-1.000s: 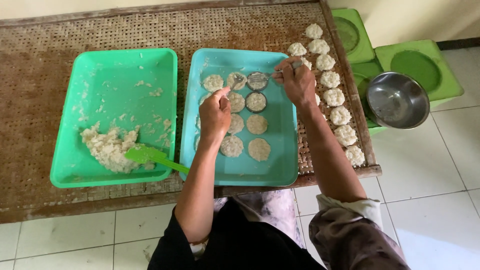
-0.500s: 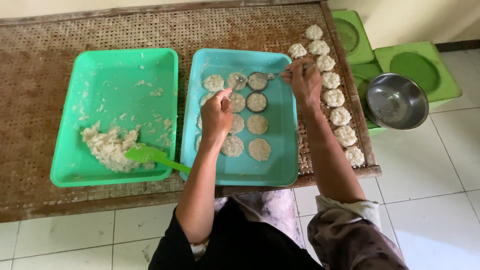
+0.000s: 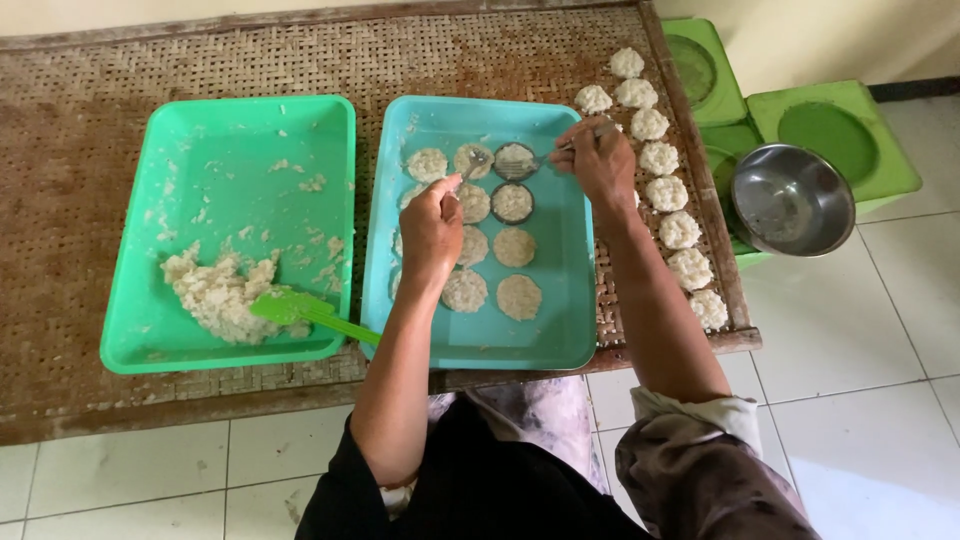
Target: Shaping and transferring food patties from a tray to a drying rack using a fork, spatula, and circular mold.
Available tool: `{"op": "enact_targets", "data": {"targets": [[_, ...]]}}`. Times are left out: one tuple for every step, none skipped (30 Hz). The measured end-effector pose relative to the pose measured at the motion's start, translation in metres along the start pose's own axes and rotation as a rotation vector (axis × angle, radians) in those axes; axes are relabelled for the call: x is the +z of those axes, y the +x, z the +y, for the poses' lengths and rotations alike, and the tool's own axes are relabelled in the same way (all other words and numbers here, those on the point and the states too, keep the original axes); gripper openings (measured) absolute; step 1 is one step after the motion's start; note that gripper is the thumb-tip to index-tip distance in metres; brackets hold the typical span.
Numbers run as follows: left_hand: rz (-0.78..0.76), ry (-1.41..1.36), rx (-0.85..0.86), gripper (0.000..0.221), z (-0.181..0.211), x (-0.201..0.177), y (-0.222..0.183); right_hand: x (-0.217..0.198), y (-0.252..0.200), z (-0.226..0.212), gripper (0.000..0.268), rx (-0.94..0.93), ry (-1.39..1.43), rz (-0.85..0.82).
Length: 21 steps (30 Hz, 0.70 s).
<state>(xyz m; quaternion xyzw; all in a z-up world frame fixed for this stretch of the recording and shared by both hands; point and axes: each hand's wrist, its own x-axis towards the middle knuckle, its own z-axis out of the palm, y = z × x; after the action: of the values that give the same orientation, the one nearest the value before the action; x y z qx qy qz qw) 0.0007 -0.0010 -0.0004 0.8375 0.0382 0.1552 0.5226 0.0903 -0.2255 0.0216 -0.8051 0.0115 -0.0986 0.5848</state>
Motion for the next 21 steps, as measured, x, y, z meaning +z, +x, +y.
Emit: {"op": "enact_targets", "data": {"targets": [[0.002, 0.0, 0.0, 0.037, -0.001, 0.001, 0.001, -0.003, 0.005, 0.006, 0.032, -0.001, 0.0, -0.002], [0.001, 0.008, 0.012, 0.036, -0.002, 0.003, 0.002, -0.006, 0.01, 0.011, 0.033, -0.02, -0.056, -0.007], [-0.002, 0.016, 0.024, 0.035, -0.003, 0.005, 0.003, -0.01, 0.014, 0.017, 0.033, -0.038, -0.114, -0.011], [-0.002, 0.015, 0.024, 0.035, -0.001, 0.005, 0.002, -0.014, 0.012, 0.01, 0.033, -0.038, -0.114, -0.011], [-0.02, 0.033, 0.034, 0.034, 0.001, 0.006, 0.001, -0.02, 0.009, 0.003, 0.032, -0.063, -0.126, 0.0], [-0.038, 0.051, 0.044, 0.033, 0.004, 0.006, 0.0, -0.025, 0.006, -0.003, 0.031, -0.088, -0.137, 0.011], [-0.037, 0.052, 0.044, 0.033, 0.002, 0.011, 0.001, -0.024, 0.007, -0.001, 0.031, -0.089, -0.136, 0.01], [-0.06, 0.053, 0.029, 0.033, 0.0, 0.015, 0.001, -0.023, 0.008, 0.002, 0.031, -0.088, -0.137, 0.008], [-0.087, 0.055, 0.012, 0.034, -0.002, 0.021, 0.0, -0.024, 0.008, 0.006, 0.031, -0.082, -0.14, 0.009], [-0.091, 0.056, 0.011, 0.034, -0.005, 0.025, 0.0, -0.024, 0.007, 0.008, 0.031, -0.079, -0.139, 0.01], [-0.096, 0.083, 0.02, 0.034, -0.009, 0.03, 0.001, -0.025, 0.008, 0.009, 0.032, -0.073, -0.148, -0.004], [-0.101, 0.111, 0.028, 0.034, -0.012, 0.034, 0.003, -0.025, 0.01, 0.01, 0.032, -0.068, -0.157, -0.019], [-0.103, 0.113, 0.028, 0.034, -0.012, 0.034, 0.003, -0.025, 0.008, 0.008, 0.032, -0.065, -0.156, -0.019], [-0.106, 0.116, 0.019, 0.034, -0.012, 0.034, 0.003, -0.024, 0.006, 0.005, 0.032, -0.071, -0.153, -0.02], [-0.109, 0.117, 0.012, 0.034, -0.012, 0.035, 0.004, -0.024, 0.004, 0.003, 0.031, -0.078, -0.151, -0.019], [-0.112, 0.118, 0.013, 0.034, -0.012, 0.035, 0.003, -0.023, 0.002, 0.002, 0.031, -0.076, -0.15, -0.017], [-0.103, 0.119, 0.032, 0.034, -0.011, 0.034, 0.003, -0.021, -0.001, 0.0, 0.032, -0.124, -0.134, -0.034], [-0.095, 0.12, 0.051, 0.033, -0.011, 0.033, 0.002, -0.019, -0.003, -0.001, 0.033, -0.172, -0.118, -0.051], [-0.096, 0.121, 0.051, 0.033, -0.005, 0.028, 0.0, -0.017, -0.003, 0.001, 0.033, -0.172, -0.117, -0.051], [-0.088, 0.113, 0.057, 0.033, 0.001, 0.022, -0.002, -0.015, -0.003, 0.002, 0.031, -0.131, -0.13, -0.044], [-0.078, 0.102, 0.062, 0.033, 0.006, 0.017, -0.004, -0.013, -0.002, 0.003, 0.03, -0.092, -0.146, -0.041]]}}
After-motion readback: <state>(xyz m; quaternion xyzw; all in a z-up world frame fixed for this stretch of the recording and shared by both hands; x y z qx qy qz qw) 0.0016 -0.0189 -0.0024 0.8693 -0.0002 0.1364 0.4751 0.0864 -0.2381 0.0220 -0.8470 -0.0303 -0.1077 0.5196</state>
